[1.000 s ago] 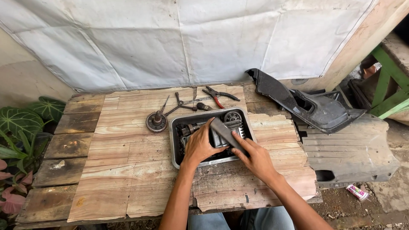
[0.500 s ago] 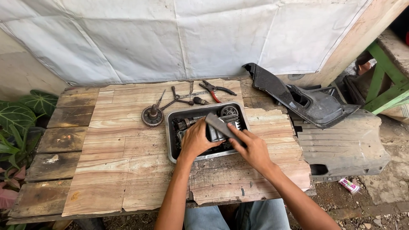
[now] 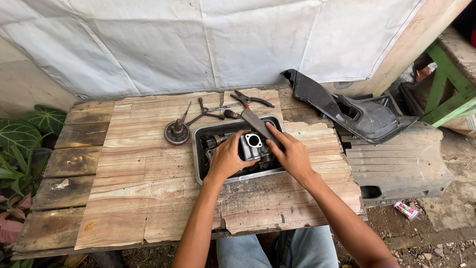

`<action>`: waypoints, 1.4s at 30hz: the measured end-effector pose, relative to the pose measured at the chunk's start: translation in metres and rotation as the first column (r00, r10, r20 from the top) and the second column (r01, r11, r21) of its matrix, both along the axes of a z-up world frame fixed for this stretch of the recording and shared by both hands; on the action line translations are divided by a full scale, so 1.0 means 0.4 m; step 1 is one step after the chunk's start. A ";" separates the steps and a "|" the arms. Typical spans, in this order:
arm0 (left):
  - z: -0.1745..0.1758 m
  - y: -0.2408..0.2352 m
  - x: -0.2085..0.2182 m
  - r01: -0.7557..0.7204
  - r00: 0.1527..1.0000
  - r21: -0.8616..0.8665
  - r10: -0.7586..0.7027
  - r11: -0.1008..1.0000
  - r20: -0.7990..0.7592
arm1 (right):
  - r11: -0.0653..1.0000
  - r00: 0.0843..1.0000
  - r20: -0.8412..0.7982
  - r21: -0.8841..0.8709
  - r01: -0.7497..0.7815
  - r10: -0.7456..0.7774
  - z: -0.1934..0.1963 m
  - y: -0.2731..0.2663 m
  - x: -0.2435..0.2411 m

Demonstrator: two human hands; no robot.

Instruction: The person files a metal engine part held in the left hand using a metal file in the right hand. The part is rotated and repositioned repeatedly to file different surfaces while resting over a metal tray containing other disassembled components.

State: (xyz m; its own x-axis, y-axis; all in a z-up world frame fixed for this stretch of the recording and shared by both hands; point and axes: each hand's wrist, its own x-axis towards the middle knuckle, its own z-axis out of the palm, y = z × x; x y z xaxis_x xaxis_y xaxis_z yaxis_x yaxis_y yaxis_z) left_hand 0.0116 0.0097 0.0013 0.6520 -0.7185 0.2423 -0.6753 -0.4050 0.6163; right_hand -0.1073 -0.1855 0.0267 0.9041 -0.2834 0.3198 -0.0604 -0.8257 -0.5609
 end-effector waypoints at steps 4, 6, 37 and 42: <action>0.025 0.010 0.019 0.034 0.999 0.033 -0.033 0.999 -0.020 | 1.000 1.000 -0.008 0.011 -0.028 0.028 -0.026 0.010 -0.011; 0.047 0.012 0.027 0.050 0.998 0.125 -0.054 0.991 0.033 | 0.999 1.000 0.021 0.048 -0.013 0.012 -0.040 0.002 -0.009; -0.088 0.017 0.052 -0.023 0.963 -0.101 0.049 0.995 0.264 | 0.940 0.978 0.207 0.334 -0.061 -0.010 -0.025 0.118 -0.016; -0.113 0.016 0.062 -0.058 0.945 -0.125 0.095 0.990 0.314 | 0.960 0.987 0.144 0.259 -0.106 0.070 -0.043 0.176 -0.065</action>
State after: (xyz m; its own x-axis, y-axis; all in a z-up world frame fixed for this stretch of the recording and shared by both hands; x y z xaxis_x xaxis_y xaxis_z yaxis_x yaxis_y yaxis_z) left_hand 0.0363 0.0161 -0.0439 0.5796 -0.6255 0.5223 -0.8133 -0.4041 0.4186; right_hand -0.1333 -0.1153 0.0095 0.8839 -0.2956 0.3625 0.0953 -0.6449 -0.7583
